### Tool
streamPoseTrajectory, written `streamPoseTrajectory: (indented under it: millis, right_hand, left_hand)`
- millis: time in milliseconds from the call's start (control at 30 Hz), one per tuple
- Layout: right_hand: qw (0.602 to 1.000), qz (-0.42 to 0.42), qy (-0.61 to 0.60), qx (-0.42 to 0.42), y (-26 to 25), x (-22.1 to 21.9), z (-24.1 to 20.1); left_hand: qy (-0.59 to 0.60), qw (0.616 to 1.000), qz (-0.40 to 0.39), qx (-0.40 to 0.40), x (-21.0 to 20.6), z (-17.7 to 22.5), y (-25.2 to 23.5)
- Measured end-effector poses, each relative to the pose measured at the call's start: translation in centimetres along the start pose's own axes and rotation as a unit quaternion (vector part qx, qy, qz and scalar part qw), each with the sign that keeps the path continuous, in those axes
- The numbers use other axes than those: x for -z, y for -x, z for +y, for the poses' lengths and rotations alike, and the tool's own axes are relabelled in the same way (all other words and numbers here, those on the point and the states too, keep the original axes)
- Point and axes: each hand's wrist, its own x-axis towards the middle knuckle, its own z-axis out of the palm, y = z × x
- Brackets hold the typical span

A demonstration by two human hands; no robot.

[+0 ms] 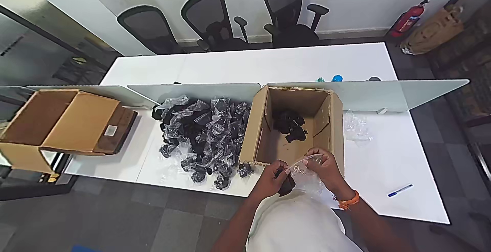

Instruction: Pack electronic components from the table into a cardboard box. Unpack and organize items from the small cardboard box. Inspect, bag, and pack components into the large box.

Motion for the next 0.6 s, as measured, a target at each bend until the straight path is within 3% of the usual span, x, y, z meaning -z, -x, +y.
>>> streamPoseTrajectory:
  millis: [333,500,600]
  right_hand:
    - [0.982,-0.139,0.117,-0.049,-0.3,1.7,0.7]
    - [0.973,-0.177,0.129,-0.068,-0.3,1.6,0.6]
    - [0.972,-0.185,0.126,-0.072,-0.4,1.8,0.3]
  left_hand:
    - [-0.003,1.0,0.016,0.008,2.7,0.1,-0.6]
    - [-0.16,0.976,-0.132,0.059,2.4,1.3,-1.4]
    - [-0.176,0.963,-0.193,0.062,2.8,0.7,-1.9]
